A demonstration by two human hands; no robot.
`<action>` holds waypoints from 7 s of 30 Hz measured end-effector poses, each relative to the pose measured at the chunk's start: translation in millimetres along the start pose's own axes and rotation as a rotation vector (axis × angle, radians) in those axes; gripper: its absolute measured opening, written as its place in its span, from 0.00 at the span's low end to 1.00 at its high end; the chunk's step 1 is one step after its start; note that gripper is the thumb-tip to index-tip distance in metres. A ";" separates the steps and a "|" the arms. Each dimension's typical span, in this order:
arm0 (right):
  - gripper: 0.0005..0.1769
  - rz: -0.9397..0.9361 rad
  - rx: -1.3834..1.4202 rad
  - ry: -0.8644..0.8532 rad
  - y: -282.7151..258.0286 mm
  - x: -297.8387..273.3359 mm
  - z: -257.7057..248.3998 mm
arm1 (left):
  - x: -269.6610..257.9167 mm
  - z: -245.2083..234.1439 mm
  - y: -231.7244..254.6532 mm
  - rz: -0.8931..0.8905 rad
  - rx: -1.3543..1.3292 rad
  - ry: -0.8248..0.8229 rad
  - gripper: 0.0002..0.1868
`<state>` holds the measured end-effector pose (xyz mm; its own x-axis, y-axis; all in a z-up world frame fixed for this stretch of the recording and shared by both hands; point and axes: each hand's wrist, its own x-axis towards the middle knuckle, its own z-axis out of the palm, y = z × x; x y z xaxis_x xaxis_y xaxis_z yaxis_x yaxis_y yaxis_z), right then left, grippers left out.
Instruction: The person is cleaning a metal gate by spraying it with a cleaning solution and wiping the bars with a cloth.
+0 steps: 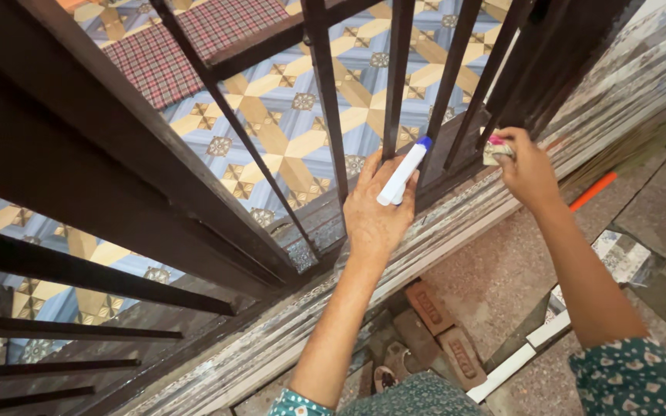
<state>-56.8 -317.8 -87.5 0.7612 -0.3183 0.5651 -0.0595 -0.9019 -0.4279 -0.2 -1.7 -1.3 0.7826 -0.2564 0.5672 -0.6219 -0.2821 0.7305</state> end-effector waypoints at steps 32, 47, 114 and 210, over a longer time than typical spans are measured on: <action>0.16 -0.158 -0.084 0.481 -27.1 50.2 -25.7 | 1.3 -1.2 1.4 -0.006 0.020 -0.013 0.13; 0.14 0.369 0.101 0.149 51.9 -13.5 12.9 | -0.9 1.1 -2.2 -0.016 0.015 -0.051 0.14; 0.06 0.076 0.140 -0.126 -204.7 -90.1 119.8 | -48.6 -136.5 -5.4 -0.115 0.083 0.072 0.15; 0.17 0.460 0.877 -0.069 -317.3 -215.6 226.1 | -237.2 -298.3 -120.8 -0.621 -0.407 0.253 0.20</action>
<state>-56.0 103.0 -233.0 0.8216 -0.5400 0.1828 0.1191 -0.1509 -0.9813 -102.6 369.0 -110.7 0.9967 0.0693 0.0429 -0.0476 0.0687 0.9965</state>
